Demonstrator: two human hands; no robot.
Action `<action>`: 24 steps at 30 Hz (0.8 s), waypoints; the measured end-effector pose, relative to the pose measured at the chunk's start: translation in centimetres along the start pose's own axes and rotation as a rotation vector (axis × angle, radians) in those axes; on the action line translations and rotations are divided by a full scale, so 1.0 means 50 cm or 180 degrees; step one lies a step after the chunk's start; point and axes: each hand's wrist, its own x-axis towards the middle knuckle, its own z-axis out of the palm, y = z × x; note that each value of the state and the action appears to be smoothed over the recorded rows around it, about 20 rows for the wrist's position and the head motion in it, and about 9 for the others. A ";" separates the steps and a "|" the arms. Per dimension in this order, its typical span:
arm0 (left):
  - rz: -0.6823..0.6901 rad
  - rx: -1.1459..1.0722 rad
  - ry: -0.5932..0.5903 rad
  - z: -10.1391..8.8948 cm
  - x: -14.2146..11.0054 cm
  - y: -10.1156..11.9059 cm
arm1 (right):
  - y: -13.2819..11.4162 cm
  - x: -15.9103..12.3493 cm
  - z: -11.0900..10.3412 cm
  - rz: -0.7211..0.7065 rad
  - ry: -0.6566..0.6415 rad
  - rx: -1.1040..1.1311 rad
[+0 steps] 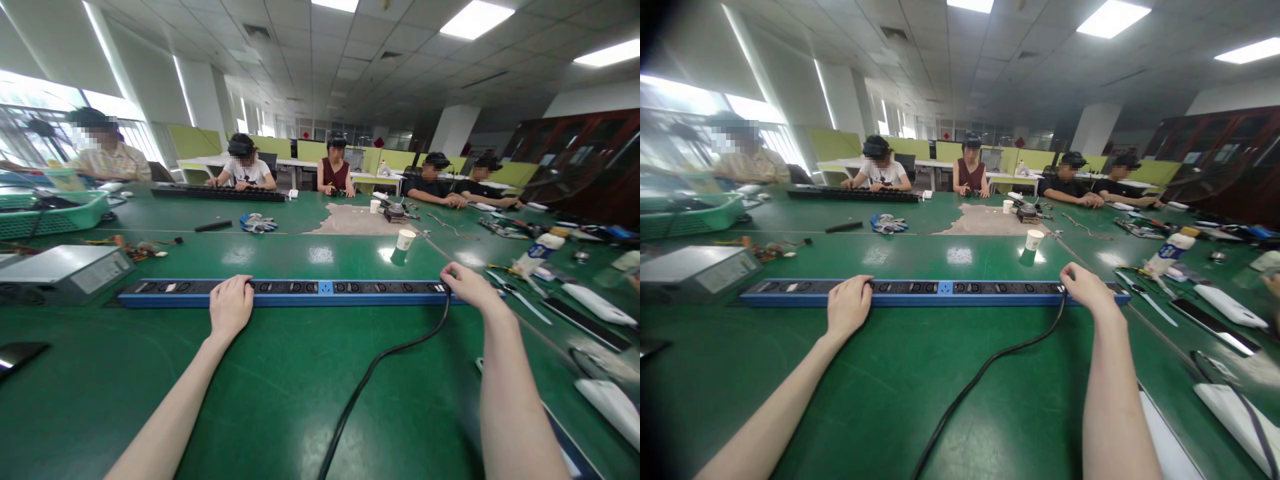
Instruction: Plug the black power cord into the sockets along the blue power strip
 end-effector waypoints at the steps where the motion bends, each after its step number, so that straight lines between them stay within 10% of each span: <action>1: 0.0003 0.0008 -0.0003 0.000 0.000 0.000 | 0.004 0.001 0.003 -0.0076 -0.0018 -0.0137; 24: -0.0004 -0.0046 0.0026 -0.005 -0.001 -0.001 | -0.044 0.009 0.057 -0.0311 -0.0044 -0.1041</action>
